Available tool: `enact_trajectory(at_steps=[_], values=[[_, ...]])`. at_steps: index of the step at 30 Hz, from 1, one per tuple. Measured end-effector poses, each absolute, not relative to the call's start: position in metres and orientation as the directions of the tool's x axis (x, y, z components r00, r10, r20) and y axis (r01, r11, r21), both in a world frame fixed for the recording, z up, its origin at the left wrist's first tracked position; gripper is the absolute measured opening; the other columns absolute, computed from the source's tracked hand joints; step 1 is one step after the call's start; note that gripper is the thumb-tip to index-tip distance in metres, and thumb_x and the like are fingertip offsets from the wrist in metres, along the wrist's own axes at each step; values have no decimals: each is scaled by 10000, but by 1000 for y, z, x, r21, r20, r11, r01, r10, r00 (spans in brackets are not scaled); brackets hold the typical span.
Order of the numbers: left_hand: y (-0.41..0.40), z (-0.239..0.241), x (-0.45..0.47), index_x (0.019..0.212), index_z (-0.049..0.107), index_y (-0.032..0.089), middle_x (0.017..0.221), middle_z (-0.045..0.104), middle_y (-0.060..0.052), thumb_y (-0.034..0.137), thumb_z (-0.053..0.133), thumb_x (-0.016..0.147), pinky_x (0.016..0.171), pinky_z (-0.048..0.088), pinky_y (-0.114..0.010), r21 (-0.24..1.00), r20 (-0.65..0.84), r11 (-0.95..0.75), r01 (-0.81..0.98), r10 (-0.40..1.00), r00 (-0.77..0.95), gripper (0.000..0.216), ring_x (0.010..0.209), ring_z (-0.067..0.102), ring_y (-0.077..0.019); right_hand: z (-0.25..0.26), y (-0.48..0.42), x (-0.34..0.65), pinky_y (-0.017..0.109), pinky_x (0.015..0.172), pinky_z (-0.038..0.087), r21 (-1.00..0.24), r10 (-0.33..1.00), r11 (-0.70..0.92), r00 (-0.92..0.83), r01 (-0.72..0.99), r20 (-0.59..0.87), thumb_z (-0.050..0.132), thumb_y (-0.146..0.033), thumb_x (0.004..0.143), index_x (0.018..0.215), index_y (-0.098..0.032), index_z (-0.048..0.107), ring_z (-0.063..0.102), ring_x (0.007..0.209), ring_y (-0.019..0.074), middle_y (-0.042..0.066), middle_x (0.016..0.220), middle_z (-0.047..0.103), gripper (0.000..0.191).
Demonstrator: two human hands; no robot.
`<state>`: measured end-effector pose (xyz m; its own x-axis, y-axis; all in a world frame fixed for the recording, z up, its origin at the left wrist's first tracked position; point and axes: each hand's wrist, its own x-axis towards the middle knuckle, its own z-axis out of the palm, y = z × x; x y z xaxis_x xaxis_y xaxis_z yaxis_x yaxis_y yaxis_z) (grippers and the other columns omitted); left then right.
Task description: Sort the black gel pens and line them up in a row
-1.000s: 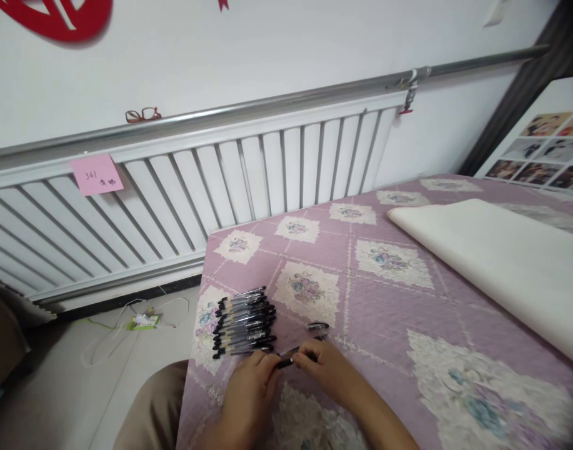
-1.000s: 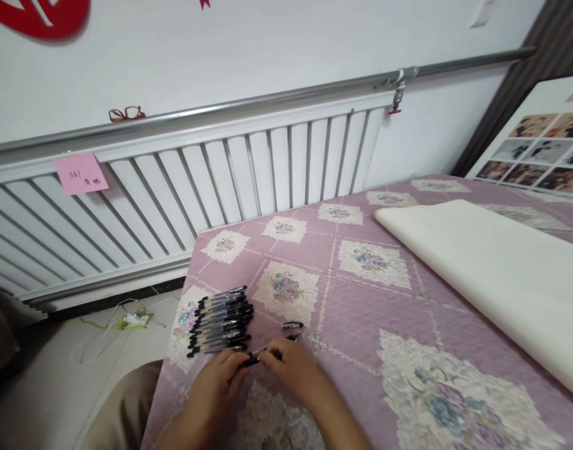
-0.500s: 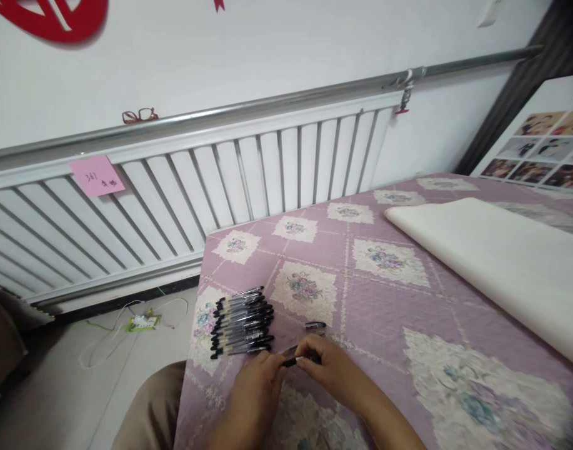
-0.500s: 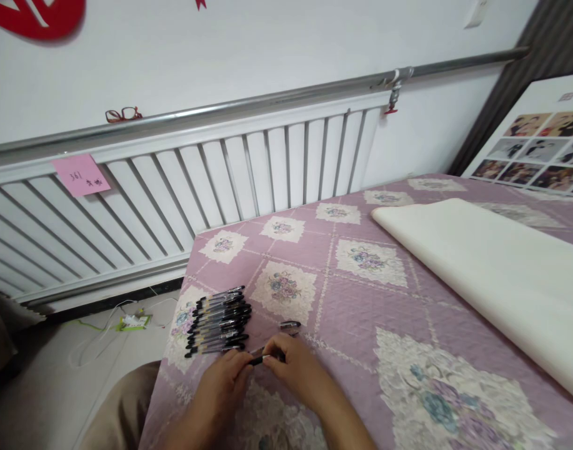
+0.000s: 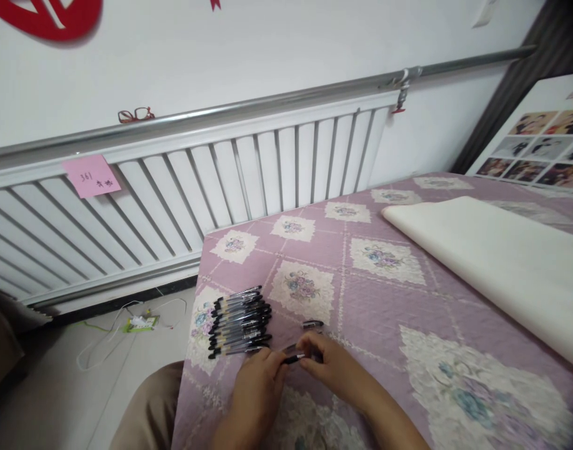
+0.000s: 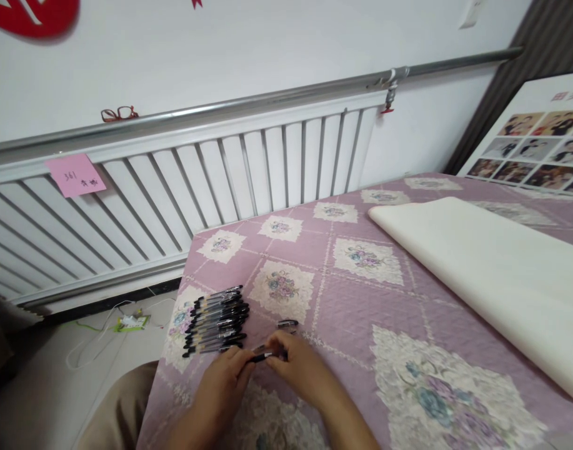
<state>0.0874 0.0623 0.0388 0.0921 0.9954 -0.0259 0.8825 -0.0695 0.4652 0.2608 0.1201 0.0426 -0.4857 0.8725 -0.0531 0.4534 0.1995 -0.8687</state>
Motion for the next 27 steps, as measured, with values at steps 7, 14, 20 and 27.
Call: enact_trajectory(at_steps=[7,14,20,27], values=[[63,39,90,997,627,267,883,628,-11,215,439,870,732,400,-271,457,-16,-88,885,994,107,233,853,571,-179,40,123,262,245,609,376,-856,870,193,-488,480,-77,476,-309,814,682,-187,610,557,687,155,4,698,632,224],[64,43,93,1042,620,275,877,630,-18,215,433,870,727,408,-271,465,-21,-76,882,995,97,262,845,574,-179,45,120,265,230,620,376,-865,881,183,-469,468,-67,569,-219,715,824,-209,600,553,719,143,-20,762,633,114],[64,43,94,981,635,253,886,631,-17,195,437,860,759,408,-269,474,-22,-82,876,994,105,240,861,565,-174,41,122,265,243,584,351,-845,874,203,-481,496,-72,487,-283,801,681,-192,598,549,674,149,-3,698,629,187],[64,41,94,1028,623,264,893,634,-14,190,437,860,753,410,-268,482,-21,-83,872,994,106,261,863,569,-173,42,119,266,231,627,371,-859,876,189,-477,476,-72,576,-229,720,859,-213,594,545,721,139,-24,783,629,141]])
